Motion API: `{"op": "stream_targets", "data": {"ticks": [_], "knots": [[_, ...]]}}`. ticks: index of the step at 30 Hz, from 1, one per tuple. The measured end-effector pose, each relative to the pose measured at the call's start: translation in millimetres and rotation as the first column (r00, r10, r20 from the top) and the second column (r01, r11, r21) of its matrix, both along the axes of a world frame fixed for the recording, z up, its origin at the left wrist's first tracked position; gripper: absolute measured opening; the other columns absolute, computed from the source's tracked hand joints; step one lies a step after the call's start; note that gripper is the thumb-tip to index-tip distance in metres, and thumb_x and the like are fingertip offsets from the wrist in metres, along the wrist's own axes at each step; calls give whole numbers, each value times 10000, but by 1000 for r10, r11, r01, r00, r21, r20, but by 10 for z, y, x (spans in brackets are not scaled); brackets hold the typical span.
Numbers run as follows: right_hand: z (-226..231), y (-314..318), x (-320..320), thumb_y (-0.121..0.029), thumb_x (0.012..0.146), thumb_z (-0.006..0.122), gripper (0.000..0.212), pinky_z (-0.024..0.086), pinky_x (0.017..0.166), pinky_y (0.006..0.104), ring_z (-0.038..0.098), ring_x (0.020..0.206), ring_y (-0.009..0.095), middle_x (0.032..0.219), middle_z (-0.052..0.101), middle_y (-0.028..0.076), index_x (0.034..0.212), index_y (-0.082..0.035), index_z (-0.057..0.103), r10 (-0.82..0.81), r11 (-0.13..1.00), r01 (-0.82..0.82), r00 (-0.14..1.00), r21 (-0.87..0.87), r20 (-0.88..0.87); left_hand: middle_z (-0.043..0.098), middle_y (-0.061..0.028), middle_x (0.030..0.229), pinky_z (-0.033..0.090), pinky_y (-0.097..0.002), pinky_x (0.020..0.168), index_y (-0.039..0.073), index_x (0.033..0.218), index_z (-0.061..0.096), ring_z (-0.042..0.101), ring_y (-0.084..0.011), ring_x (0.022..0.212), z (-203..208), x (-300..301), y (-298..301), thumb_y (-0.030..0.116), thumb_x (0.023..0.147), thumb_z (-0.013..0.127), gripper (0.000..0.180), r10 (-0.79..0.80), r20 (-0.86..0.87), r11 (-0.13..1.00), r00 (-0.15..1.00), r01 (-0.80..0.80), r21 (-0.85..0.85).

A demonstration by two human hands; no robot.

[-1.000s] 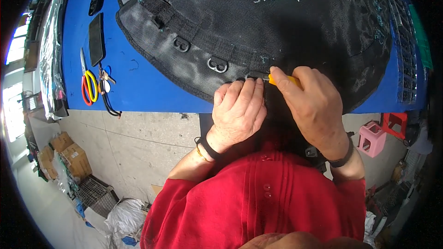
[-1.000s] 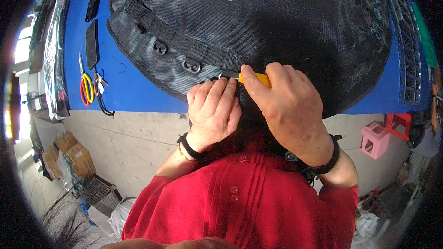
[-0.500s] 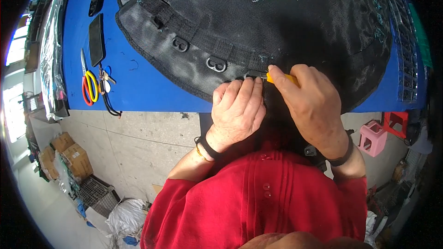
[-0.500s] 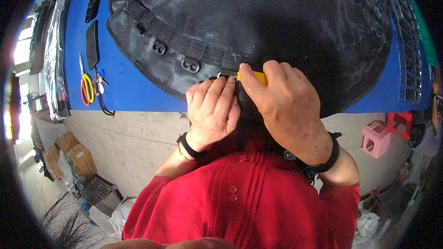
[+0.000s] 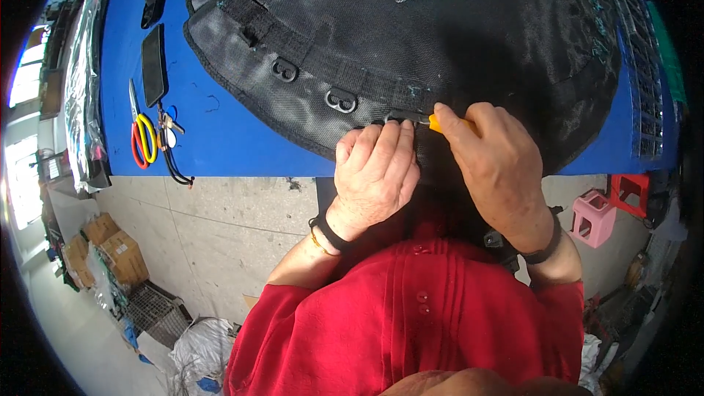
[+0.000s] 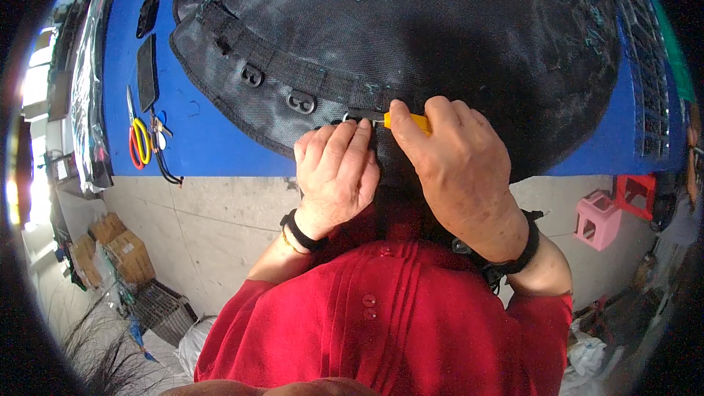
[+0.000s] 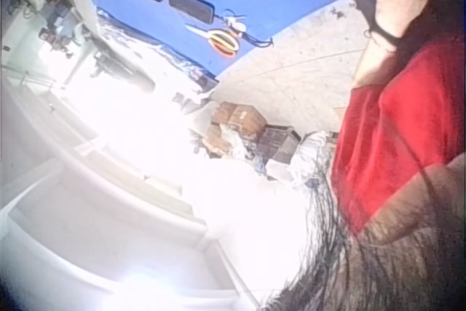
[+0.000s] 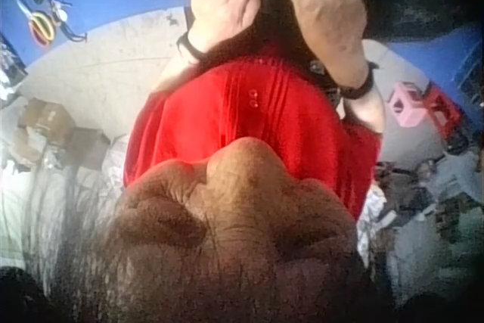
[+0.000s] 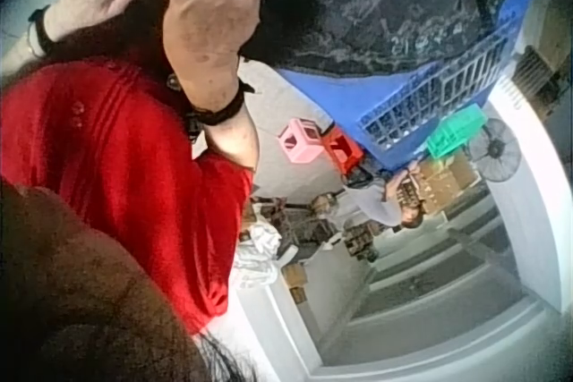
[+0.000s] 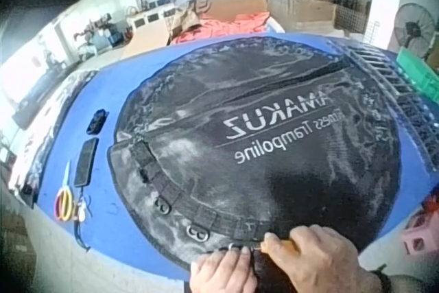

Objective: The person cuts a black fabric strap from a trampoline mat using a utility knife, pulls the strap away by hand, and then uses the knife to cut small slits into the edge of the mat.

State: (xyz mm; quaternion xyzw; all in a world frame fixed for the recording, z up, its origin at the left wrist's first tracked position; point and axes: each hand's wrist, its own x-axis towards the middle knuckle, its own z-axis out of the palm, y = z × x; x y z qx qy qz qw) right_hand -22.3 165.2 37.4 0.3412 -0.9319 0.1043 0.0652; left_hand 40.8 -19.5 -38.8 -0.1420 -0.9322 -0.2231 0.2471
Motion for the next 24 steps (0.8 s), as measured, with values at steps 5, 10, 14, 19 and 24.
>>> {"op": "stream_targets", "data": {"ticks": [5, 10, 14, 19, 24], "knots": [[3, 17, 16, -132, 905, 660, 295, 538, 717, 368, 623, 793, 237, 877, 543, 68, 1194, -88, 704, -8, 1000, 8, 1000, -15, -3, 687, -119, 1172, 472, -437, 941, 9, 1232, 722, 636, -291, 1044, -3, -5, 5, 146, 788, 736, 464, 4, -12, 1000, 1000, -4, 4], [18, 42, 24, -123, 901, 662, 299, 538, 717, 370, 625, 796, 242, 880, 547, 71, 1194, -86, 705, -14, 1000, 14, 1000, -10, -1, 686, -119, 1171, 470, -437, 944, 9, 1231, 723, 636, -289, 1044, -7, -1, 11, 144, 792, 732, 459, 5, -14, 1000, 1000, -5, -2], [20, 85, 40, -121, 901, 665, 290, 539, 718, 371, 626, 797, 250, 881, 553, 76, 1185, -85, 715, -30, 999, 30, 1000, -22, -7, 683, -117, 1171, 467, -438, 953, 8, 1229, 723, 636, -288, 1042, -6, -7, 16, 139, 795, 729, 453, 13, -20, 1000, 1000, -13, -11], [-8, 126, 57, -120, 903, 684, 275, 546, 714, 373, 633, 791, 250, 864, 554, 72, 1172, -88, 728, -57, 998, 56, 998, -24, -23, 679, -107, 1168, 463, -439, 958, 14, 1225, 725, 637, -285, 1049, -23, -6, 13, 138, 794, 728, 449, 20, -30, 1000, 999, -21, -22], [-12, 156, 69, -128, 910, 700, 259, 546, 704, 375, 633, 779, 250, 849, 553, 66, 1164, -91, 736, -57, 998, 57, 998, -39, -12, 673, -102, 1173, 456, -442, 966, 20, 1231, 722, 634, -284, 1067, -40, -2, 17, 136, 794, 727, 453, 25, -37, 999, 999, -25, -25]]}}
